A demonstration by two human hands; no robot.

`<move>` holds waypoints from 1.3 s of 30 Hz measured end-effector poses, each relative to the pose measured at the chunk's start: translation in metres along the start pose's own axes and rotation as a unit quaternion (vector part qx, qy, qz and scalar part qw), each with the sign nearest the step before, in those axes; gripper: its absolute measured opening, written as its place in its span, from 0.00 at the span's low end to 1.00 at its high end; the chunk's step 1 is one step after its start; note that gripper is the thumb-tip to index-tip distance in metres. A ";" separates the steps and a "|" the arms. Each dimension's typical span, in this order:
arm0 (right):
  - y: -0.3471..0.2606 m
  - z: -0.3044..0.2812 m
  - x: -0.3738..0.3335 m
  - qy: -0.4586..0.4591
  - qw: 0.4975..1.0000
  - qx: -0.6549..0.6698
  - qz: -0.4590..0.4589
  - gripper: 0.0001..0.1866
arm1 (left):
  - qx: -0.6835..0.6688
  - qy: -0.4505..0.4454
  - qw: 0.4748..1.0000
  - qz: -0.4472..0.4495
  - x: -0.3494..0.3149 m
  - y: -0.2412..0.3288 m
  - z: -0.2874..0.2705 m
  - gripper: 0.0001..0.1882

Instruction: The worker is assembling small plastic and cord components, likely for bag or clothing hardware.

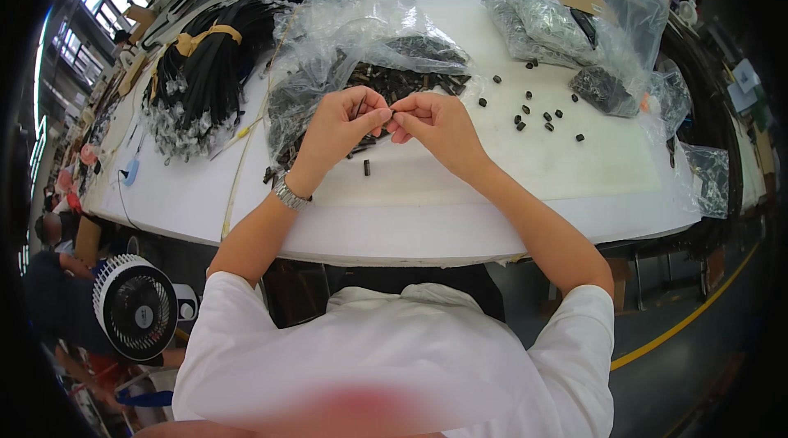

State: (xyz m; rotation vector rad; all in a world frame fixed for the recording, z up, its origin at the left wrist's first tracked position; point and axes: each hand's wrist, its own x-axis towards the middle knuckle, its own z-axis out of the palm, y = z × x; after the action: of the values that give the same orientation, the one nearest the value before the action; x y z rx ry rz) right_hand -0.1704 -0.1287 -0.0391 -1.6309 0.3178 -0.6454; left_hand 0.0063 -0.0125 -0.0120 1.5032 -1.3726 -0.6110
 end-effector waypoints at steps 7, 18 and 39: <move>0.007 -0.021 0.011 -0.081 0.991 0.098 0.046 0.10 | -0.196 -0.077 0.974 -0.078 0.003 -0.008 -0.003 0.09; -0.003 -0.003 0.005 -0.012 0.995 0.098 -0.031 0.11 | -0.338 -0.093 0.923 -0.156 0.004 -0.014 -0.008 0.10; -0.002 -0.008 0.001 -0.031 0.996 0.079 0.013 0.07 | -0.269 -0.094 0.950 -0.126 0.006 -0.013 -0.004 0.08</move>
State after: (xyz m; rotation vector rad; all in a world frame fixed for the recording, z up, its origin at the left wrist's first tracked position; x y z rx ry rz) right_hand -0.1745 -0.1355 -0.0365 -1.4906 0.2353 -0.5844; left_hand 0.0168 -0.0188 -0.0203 1.1967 -1.0363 -1.2108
